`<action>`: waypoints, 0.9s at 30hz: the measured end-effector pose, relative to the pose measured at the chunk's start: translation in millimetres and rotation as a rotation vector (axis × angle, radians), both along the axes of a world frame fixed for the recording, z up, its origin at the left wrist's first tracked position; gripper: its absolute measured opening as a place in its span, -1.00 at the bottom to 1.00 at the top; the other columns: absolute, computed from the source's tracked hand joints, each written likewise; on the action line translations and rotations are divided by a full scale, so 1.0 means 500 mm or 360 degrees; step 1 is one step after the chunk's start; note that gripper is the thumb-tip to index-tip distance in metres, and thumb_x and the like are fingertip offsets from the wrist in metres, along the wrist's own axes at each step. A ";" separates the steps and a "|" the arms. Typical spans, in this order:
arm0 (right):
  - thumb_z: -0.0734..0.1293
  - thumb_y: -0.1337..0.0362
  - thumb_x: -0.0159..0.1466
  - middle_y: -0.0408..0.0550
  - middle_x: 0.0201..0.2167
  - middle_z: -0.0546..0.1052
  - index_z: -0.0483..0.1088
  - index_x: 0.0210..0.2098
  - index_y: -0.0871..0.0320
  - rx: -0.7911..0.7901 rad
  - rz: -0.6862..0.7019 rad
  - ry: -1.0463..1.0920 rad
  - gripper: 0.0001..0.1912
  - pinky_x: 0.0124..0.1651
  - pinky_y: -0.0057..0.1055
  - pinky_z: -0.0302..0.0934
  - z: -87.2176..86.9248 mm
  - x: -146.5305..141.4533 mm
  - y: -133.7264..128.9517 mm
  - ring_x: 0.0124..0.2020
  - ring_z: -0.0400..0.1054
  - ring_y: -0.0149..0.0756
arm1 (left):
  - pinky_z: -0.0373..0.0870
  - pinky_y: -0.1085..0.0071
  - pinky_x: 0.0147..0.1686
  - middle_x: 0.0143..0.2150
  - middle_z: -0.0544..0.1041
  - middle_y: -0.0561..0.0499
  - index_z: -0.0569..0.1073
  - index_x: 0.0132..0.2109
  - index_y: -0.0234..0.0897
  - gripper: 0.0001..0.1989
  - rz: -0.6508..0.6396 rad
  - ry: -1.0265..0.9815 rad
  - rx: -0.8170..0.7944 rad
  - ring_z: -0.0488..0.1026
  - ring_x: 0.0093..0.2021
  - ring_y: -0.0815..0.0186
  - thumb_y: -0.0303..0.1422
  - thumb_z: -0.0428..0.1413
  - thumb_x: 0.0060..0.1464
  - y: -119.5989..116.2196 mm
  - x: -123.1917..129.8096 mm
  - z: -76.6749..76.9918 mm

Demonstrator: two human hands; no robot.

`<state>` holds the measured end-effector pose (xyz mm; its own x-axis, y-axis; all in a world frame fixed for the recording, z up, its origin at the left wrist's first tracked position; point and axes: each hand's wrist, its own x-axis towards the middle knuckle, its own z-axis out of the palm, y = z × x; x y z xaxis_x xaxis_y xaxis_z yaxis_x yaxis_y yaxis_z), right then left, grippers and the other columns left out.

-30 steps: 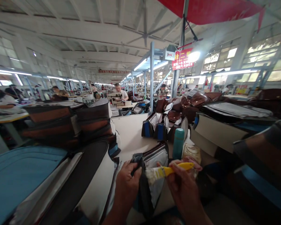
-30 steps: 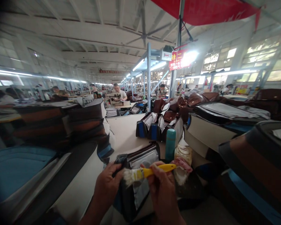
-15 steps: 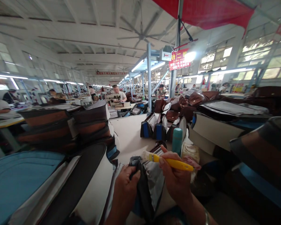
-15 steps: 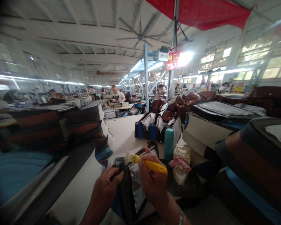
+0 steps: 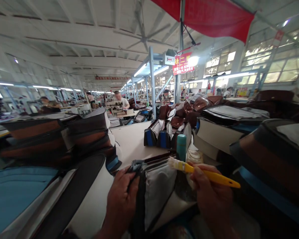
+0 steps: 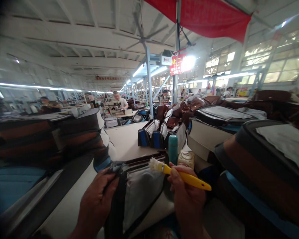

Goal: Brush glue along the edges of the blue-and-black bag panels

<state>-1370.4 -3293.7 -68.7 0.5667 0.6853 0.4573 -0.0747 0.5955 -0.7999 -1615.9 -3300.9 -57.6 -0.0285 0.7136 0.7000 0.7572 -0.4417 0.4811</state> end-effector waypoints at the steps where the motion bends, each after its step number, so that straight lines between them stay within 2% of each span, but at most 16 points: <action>1: 0.49 0.15 0.18 -0.13 -0.49 0.52 0.50 -0.26 0.19 -0.0060 -0.0004 0.0157 -0.75 -0.63 -0.56 0.18 -0.002 0.023 -0.014 -0.63 0.29 -0.47 | 0.38 0.25 0.12 0.03 0.53 -0.09 0.56 -0.12 -0.21 -0.77 -0.0068 0.0124 0.0078 0.45 0.10 0.15 -0.22 0.06 0.27 0.000 -0.003 0.020; 3: 0.56 0.12 0.06 -0.14 -0.49 0.51 0.49 -0.29 0.18 -0.0126 -0.0094 0.0431 -0.66 -0.64 -0.59 0.16 -0.001 0.070 -0.042 -0.62 0.30 -0.48 | 0.40 0.30 0.12 0.06 0.53 -0.06 0.54 -0.10 -0.18 -0.78 -0.0213 0.0342 0.0154 0.46 0.10 0.18 -0.23 0.04 0.29 0.008 -0.004 0.061; 6: 0.60 0.07 -0.06 -0.13 -0.43 0.50 0.47 -0.36 0.18 -0.0157 -0.0425 0.0597 -0.59 -0.60 -0.56 0.24 0.012 0.136 -0.085 -0.57 0.37 -0.44 | 0.37 0.26 0.16 0.12 0.52 -0.07 0.53 -0.07 -0.18 -0.74 -0.0336 0.0556 0.0211 0.45 0.12 0.18 -0.24 -0.02 0.33 0.046 0.015 0.106; 8: 0.59 0.03 -0.05 -0.13 -0.43 0.48 0.45 -0.38 0.17 -0.0154 -0.0645 0.0560 -0.58 -0.59 -0.52 0.25 0.020 0.168 -0.109 -0.55 0.38 -0.41 | 0.27 0.10 0.23 0.17 0.51 -0.08 0.53 -0.06 -0.20 -0.73 -0.0356 0.0719 0.0250 0.40 0.19 0.11 -0.27 -0.05 0.33 0.085 0.040 0.119; 11: 0.57 -0.03 -0.02 -0.12 -0.47 0.47 0.45 -0.38 0.17 -0.0191 -0.0806 0.0427 -0.56 -0.60 -0.50 0.21 0.014 0.196 -0.131 -0.56 0.36 -0.39 | 0.13 -0.11 0.25 0.28 0.42 -0.02 0.56 -0.11 -0.16 -0.78 -0.0258 0.0927 0.0139 0.26 0.28 -0.05 -0.34 0.00 0.27 0.147 0.078 0.112; 13: 0.55 -0.05 0.02 -0.12 -0.50 0.48 0.46 -0.37 0.17 -0.0250 -0.0847 0.0316 -0.56 -0.58 -0.51 0.20 -0.012 0.209 -0.136 -0.57 0.33 -0.41 | 0.19 -0.07 0.20 0.33 0.35 0.03 0.57 -0.11 -0.13 -0.78 -0.0158 0.0872 -0.0066 0.28 0.23 -0.08 -0.35 0.02 0.25 0.190 0.089 0.094; 15: 0.52 -0.04 0.09 -0.12 -0.51 0.49 0.47 -0.31 0.17 -0.0313 -0.0858 0.0177 -0.58 -0.56 -0.51 0.21 -0.057 0.225 -0.134 -0.58 0.31 -0.42 | 0.32 0.06 0.10 0.33 0.33 0.01 0.56 -0.07 -0.14 -0.75 -0.0093 0.0726 -0.0255 0.40 0.08 0.01 -0.34 -0.01 0.26 0.235 0.085 0.068; 18: 0.42 -0.06 0.21 -0.07 -0.47 0.55 0.47 -0.20 0.18 -0.0577 -0.0772 -0.0191 -0.58 -0.51 -0.46 0.28 -0.148 0.251 -0.112 -0.53 0.39 -0.33 | 0.39 0.19 0.02 0.25 0.39 -0.12 0.54 -0.05 -0.23 -0.72 0.0025 0.0509 -0.0422 0.47 0.01 0.08 -0.35 -0.04 0.28 0.308 0.063 0.013; 21: 0.27 -0.12 0.32 -0.02 -0.44 0.58 0.48 -0.17 0.20 -0.0883 -0.0600 -0.0627 -0.52 -0.49 -0.40 0.32 -0.237 0.266 -0.064 -0.51 0.44 -0.25 | 0.36 0.14 0.09 0.10 0.48 -0.23 0.50 0.02 -0.35 -0.72 0.0157 0.0251 -0.0610 0.45 0.08 0.06 -0.36 -0.02 0.29 0.368 0.046 -0.054; 24: 0.22 -0.15 0.32 0.01 -0.48 0.56 0.48 -0.25 0.20 -0.0964 -0.0527 -0.0858 -0.49 -0.43 -0.34 0.31 -0.307 0.263 0.008 -0.52 0.42 -0.21 | 0.41 0.10 0.05 -0.02 0.56 -0.16 0.48 0.05 -0.35 -0.68 0.0149 -0.0009 -0.0822 0.52 -0.02 0.14 -0.23 0.01 0.34 0.393 0.043 -0.119; 27: 0.22 -0.11 0.35 0.06 -0.40 0.56 0.47 -0.29 0.21 -0.1007 -0.0515 -0.1097 -0.51 -0.23 -0.26 0.34 -0.356 0.251 0.086 -0.35 0.47 -0.15 | 0.43 0.12 0.04 -0.08 0.61 -0.17 0.54 -0.05 -0.33 -0.55 0.0111 -0.0269 -0.0873 0.54 -0.04 0.12 -0.09 -0.08 0.37 0.375 0.047 -0.168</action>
